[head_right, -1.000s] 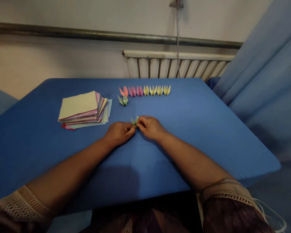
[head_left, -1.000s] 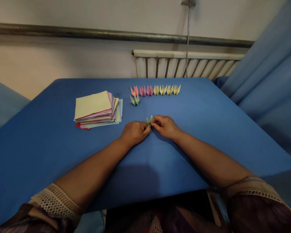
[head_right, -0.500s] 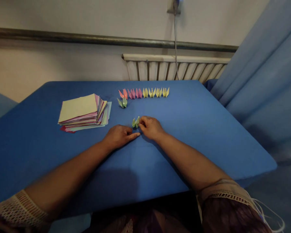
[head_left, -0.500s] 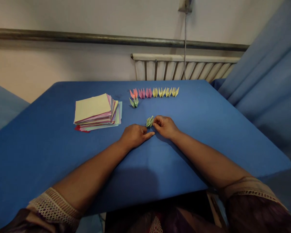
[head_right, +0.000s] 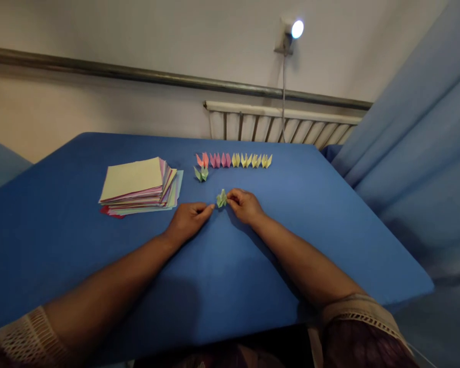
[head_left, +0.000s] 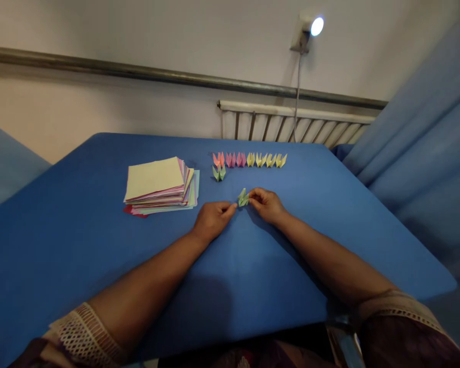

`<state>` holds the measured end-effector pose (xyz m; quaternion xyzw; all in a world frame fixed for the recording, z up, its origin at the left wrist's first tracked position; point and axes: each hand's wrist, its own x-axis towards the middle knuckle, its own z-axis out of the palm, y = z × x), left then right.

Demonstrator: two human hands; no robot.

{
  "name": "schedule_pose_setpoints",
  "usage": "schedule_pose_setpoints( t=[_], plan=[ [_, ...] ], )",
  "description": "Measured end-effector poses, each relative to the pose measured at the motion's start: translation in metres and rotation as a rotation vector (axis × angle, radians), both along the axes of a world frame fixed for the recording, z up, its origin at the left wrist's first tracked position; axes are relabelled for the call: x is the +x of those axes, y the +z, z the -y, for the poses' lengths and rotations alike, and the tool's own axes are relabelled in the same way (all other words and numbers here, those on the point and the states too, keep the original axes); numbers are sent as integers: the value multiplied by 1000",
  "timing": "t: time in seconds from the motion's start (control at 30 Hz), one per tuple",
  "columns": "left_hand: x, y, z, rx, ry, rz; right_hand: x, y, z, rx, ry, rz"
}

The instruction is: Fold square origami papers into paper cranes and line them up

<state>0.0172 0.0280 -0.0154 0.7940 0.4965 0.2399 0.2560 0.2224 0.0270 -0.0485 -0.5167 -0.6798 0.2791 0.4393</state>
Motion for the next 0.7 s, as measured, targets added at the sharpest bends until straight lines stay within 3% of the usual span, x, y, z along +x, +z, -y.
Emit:
schedule_pose_setpoints(
  t=[0.03, 0.13, 0.23, 0.37, 0.5, 0.7],
  plan=[
    [-2, -3, -5, 10, 73, 98, 0, -1, -3, -16, 43, -21],
    [-6, -9, -18, -19, 96, 329, -1, -3, -8, -74, 147, -61],
    [-8, -8, -21, -109, 49, 460, 1, -2, -5, -85, 260, -53],
    [-8, 0, -16, -340, -92, 587, 5, 8, 5, -85, 394, -87],
    [-9, 1, -14, -531, -170, 702, 7, 15, 11, -127, 439, -172],
    [-8, 2, -12, -601, -125, 767, 3, 13, 11, -190, 478, -262]
  ],
)
